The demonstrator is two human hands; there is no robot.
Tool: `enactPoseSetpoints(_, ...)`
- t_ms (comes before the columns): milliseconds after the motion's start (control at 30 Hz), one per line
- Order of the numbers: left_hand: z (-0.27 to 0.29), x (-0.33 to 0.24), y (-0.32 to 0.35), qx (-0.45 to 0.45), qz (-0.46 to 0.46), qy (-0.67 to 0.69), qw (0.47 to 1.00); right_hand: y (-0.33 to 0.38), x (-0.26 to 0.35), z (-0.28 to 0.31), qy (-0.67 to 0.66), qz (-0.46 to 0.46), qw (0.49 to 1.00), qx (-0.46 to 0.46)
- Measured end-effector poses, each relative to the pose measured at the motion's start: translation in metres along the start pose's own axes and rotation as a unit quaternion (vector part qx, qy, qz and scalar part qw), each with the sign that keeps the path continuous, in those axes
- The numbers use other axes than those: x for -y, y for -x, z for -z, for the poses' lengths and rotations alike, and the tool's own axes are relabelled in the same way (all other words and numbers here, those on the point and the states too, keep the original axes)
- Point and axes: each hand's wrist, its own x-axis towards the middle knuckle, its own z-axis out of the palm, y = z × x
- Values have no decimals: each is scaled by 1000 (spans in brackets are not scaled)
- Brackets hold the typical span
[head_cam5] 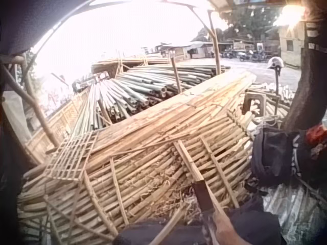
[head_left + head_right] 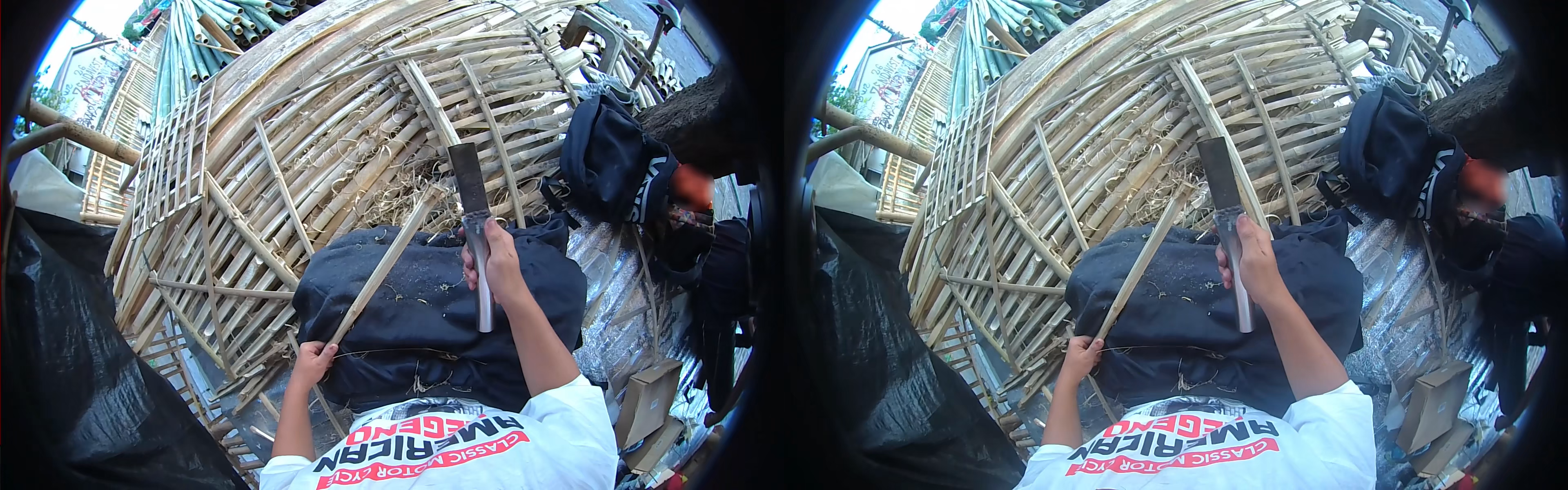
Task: The person shapes a thin piece of wood by repeatedly shaving it with a blade, turning the wood piece over to work on different sides.
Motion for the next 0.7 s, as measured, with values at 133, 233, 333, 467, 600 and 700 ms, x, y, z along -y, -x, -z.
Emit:
enactPoseSetpoints(133, -1, -3, 0, -2, 0, -4, 1000, -1, 3, -1, 46, -33, 998, 19)
enactPoseSetpoints(233, -1, -1, 2, -4, 0, -6, 1000, -1, 5, 2, 41, -35, 998, 38)
enactPoseSetpoints(333, 2, -1, -1, -15, -8, -22, 1000, 5, 9, -4, 15, -67, 997, 29)
enactPoseSetpoints(467, -1, -5, 1, -10, -2, -24, 1000, 8, 1, -2, -12, -40, 999, 19)
enactPoseSetpoints(600, -1, -3, -2, -13, 10, -19, 1000, 14, -9, -13, -69, 50, 996, -40)
enactPoseSetpoints(700, -3, -6, 3, -16, 3, -18, 1000, 25, -12, -20, 88, 37, 995, 26)
